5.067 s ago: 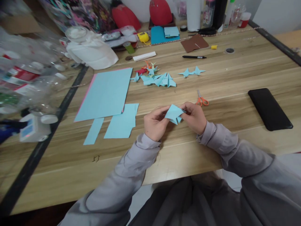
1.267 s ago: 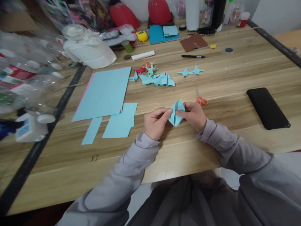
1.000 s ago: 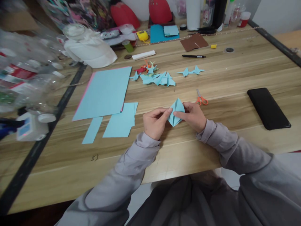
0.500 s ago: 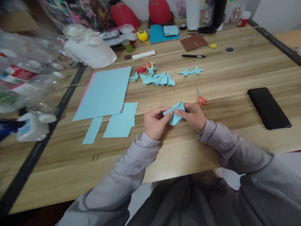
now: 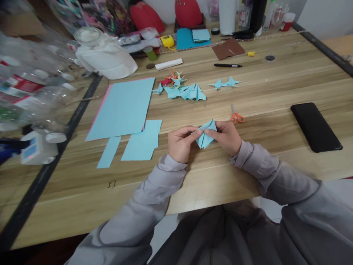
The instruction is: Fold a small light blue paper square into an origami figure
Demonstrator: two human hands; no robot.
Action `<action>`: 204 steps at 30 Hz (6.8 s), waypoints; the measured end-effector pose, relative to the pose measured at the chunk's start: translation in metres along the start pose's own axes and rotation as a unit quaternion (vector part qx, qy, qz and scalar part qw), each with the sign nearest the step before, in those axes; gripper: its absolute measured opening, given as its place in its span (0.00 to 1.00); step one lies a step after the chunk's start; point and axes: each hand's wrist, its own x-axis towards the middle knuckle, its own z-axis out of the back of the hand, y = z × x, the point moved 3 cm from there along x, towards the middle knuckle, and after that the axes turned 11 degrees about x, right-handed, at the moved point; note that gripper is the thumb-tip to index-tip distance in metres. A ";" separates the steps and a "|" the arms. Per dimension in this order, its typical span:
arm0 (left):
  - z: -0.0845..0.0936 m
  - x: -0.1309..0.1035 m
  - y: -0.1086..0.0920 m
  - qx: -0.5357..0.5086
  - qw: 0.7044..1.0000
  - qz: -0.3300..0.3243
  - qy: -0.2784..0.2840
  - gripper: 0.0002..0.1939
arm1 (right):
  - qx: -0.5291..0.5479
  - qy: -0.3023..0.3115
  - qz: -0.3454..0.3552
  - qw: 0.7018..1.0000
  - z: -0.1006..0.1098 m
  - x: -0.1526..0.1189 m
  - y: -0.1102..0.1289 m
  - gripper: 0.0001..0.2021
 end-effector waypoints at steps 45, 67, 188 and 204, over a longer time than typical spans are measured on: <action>-0.004 -0.001 -0.017 -0.014 0.991 -0.061 0.119 0.08 | -0.143 0.095 0.006 0.985 -0.007 -0.004 0.005 0.17; -0.007 -0.002 -0.015 -0.005 0.983 -0.047 0.176 0.10 | -0.157 0.082 0.006 0.984 -0.005 -0.003 0.001 0.19; -0.006 -0.001 -0.015 -0.035 0.995 -0.032 0.089 0.11 | -0.101 0.103 -0.007 0.989 -0.010 -0.005 0.008 0.19; -0.006 -0.005 -0.019 0.008 0.996 -0.078 0.032 0.10 | -0.142 0.141 0.013 0.980 -0.011 -0.005 0.002 0.18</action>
